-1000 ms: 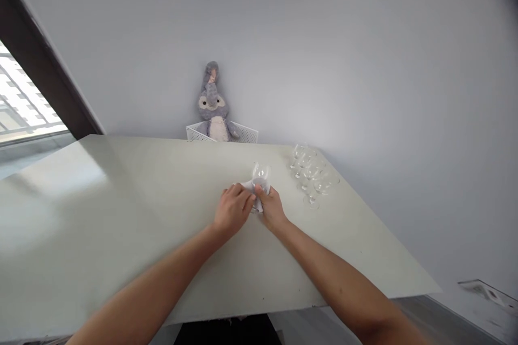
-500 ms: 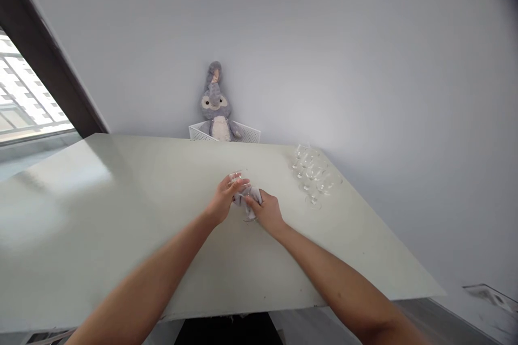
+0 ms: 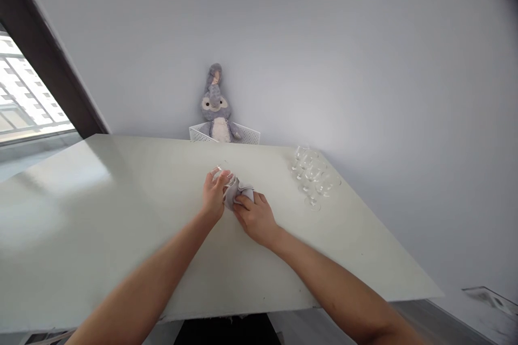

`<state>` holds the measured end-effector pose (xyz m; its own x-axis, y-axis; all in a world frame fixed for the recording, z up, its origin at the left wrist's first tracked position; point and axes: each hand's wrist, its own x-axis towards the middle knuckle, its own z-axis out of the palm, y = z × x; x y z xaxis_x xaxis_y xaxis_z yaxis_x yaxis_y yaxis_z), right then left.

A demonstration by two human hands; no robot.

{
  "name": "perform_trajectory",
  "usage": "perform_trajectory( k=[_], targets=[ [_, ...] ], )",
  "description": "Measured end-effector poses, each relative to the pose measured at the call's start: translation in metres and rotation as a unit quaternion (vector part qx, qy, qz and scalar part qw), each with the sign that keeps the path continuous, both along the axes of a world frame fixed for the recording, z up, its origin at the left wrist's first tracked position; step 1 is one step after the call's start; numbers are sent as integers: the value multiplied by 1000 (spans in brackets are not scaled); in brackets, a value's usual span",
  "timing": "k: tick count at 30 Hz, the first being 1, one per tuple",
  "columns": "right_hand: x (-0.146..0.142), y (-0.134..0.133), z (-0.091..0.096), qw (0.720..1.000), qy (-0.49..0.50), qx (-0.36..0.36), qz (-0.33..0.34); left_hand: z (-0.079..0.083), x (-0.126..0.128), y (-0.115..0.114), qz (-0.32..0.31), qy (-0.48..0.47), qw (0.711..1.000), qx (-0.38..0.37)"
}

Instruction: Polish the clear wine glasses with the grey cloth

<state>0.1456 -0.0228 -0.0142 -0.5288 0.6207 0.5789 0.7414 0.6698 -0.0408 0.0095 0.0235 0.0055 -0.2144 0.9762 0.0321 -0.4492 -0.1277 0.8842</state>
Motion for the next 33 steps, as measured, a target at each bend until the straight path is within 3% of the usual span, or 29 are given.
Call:
perform_trajectory(
  k=[3, 6, 8, 13, 14, 15, 16, 17, 19, 21, 22, 23, 26, 33],
  targets=[
    [4, 7, -1, 992, 120, -33, 5, 2, 1, -3, -1, 7, 999, 38],
    [6, 15, -1, 942, 316, -109, -26, 5, 4, -10, 8, 44, 991, 126],
    [6, 19, 0, 874, 436, -209, -51, 6, 6, -16, 10, 89, 973, 214],
    [2, 19, 3, 636, 611, -471, 18, 0, 9, -24, 31, 278, 868, 410],
    [1, 17, 3, 608, 611, -506, 31, -1, 8, -24, 42, 311, 843, 437],
    [0, 15, 3, 597, 597, -534, 39, -1, 7, -23, 54, 335, 821, 459],
    [0, 13, 4, 606, 566, -557, 44, -2, 5, -22, 67, 353, 803, 475],
    [0, 11, 4, 637, 518, -569, 46, -2, 3, -21, 81, 364, 792, 484],
    [0, 7, 5, 753, 392, -528, 33, -2, 0, -18, 103, 376, 789, 474],
    [2, 4, 7, 881, 267, -391, 6, -3, -3, -16, 108, 381, 806, 440],
    [3, 3, 8, 926, 223, -304, -12, -4, -4, -15, 106, 381, 817, 421],
    [5, 2, 9, 954, 198, -223, -33, -5, -4, -14, 102, 377, 828, 402],
    [10, 4, 12, 972, 204, -88, -77, -11, -3, -15, 77, 372, 847, 372],
    [10, 10, 16, 975, 186, -101, -73, -16, 8, -26, -16, 399, 786, 471]
  ],
)
